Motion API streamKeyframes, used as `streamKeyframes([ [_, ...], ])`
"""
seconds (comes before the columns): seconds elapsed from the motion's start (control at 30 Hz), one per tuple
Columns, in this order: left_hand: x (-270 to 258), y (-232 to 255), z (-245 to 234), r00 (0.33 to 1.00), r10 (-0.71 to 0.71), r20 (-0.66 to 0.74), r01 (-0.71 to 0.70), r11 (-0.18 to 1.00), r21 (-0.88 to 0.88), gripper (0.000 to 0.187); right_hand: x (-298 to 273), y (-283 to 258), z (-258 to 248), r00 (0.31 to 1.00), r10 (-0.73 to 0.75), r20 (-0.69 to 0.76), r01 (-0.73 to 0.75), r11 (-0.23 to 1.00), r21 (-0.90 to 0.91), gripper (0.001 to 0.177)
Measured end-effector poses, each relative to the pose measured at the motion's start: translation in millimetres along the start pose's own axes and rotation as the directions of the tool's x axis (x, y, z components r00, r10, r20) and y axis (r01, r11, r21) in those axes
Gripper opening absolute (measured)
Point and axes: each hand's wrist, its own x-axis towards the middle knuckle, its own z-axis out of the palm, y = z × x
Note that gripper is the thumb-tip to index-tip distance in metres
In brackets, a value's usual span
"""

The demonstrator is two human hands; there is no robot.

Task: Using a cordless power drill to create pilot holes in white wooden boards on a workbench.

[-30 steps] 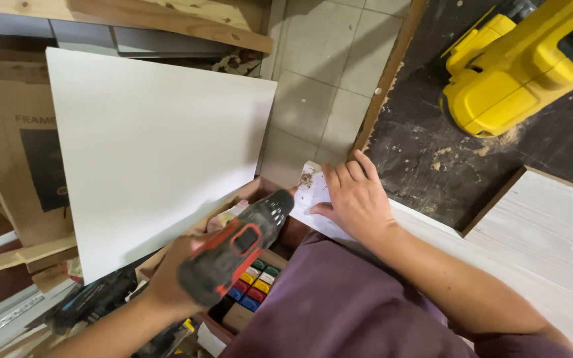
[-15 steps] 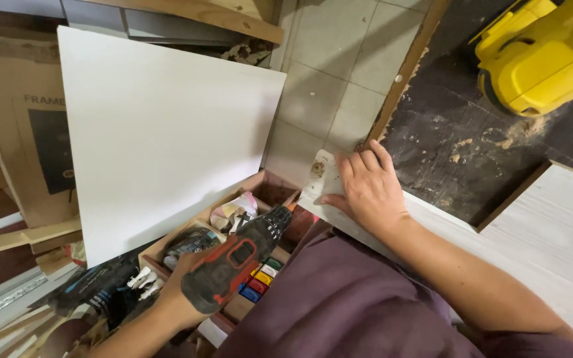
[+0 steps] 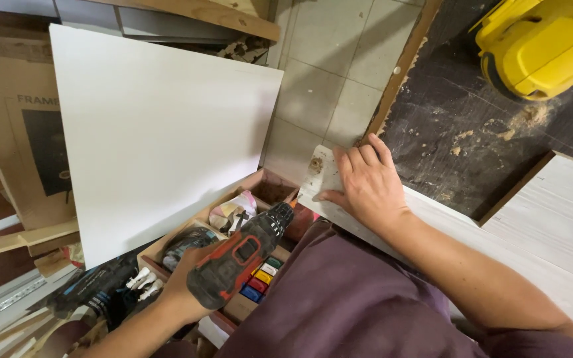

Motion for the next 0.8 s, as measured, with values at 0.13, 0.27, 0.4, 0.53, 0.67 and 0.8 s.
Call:
streamKeyframes([
  [0.13, -0.6, 3.1, -0.9, 1.0, 0.017, -0.022, -0.016, 1.0, 0.012, 0.011, 0.2, 0.0, 1.6, 1.0, 0.009, 0.015, -0.009, 1.0, 0.006, 0.109],
  [0.27, -5.0, 28.6, -9.6, 0.993, -0.113, 0.042, 0.111, 0.992, 0.055, 0.021, -0.5, -0.6, 1.4, 1.0, 0.01, 0.007, -0.01, 1.0, 0.014, 0.108],
  [0.4, -7.8, 56.0, -17.7, 0.989, -0.132, 0.07, 0.119, 0.979, 0.168, 0.033, -1.4, -1.1, 3.0, 0.999, 0.018, 0.038, -0.019, 1.0, 0.015, 0.109],
  [0.53, 0.5, 49.4, -21.7, 0.967, -0.228, 0.116, 0.194, 0.949, 0.25, 0.048, -2.7, -0.5, 2.1, 0.998, -0.006, 0.058, 0.004, 1.0, 0.03, 0.102],
  [0.67, -8.5, 84.6, -24.5, 0.911, -0.399, 0.109, 0.369, 0.903, 0.218, 0.05, -2.6, -0.6, 3.6, 0.997, -0.014, 0.074, 0.012, 0.999, 0.034, 0.102],
  [0.8, -3.8, 75.8, -18.5, 0.892, -0.437, 0.116, 0.419, 0.895, 0.153, 0.053, -1.3, -1.5, 2.6, 0.995, -0.009, 0.095, 0.005, 0.999, 0.051, 0.101],
])
